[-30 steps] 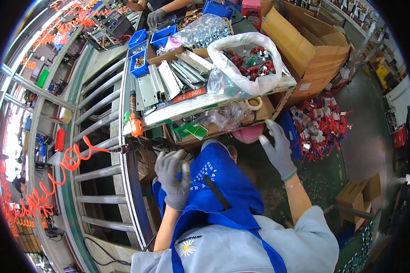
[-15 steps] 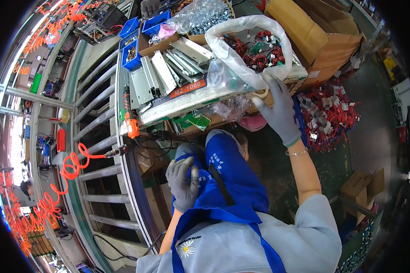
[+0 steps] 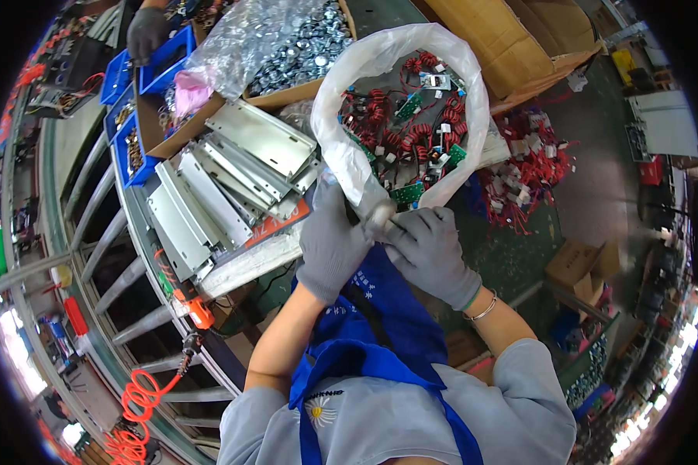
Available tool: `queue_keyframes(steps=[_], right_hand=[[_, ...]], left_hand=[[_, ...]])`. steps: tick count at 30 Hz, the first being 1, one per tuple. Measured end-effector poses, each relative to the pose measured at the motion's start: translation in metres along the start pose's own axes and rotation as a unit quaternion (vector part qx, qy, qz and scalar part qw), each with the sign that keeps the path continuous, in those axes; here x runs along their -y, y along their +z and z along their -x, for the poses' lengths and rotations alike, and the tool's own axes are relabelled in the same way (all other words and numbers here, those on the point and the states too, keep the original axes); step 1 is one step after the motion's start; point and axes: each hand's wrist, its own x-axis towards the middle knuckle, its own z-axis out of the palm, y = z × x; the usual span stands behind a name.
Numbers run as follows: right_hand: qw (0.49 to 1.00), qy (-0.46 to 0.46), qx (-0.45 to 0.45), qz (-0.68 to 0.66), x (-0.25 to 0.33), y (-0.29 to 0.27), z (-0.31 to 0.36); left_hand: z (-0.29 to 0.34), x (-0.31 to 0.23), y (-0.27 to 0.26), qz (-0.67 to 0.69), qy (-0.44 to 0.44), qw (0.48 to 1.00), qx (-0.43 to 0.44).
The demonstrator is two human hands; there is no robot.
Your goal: The person assembles electronic components on a circuit board, using a screwdriver to secure parts and a pneumatic tool to tighten screws. They then sort small electronic modules from a plastic bag, handling them one by one.
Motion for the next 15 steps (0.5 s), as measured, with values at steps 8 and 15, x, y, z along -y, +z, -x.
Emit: queue_keyframes(steps=[8,15], right_hand=[[0.926,0.321,-0.192,-0.056,-0.071,-0.069,-0.069],[0.874,0.472,-0.119,0.012,-0.170,-0.003,-0.115]], left_hand=[[-0.020,0.021,0.009,-0.029,0.057,0.998,-0.019],[-0.027,0.026,0.023,-0.073,0.004,0.996,0.052]])
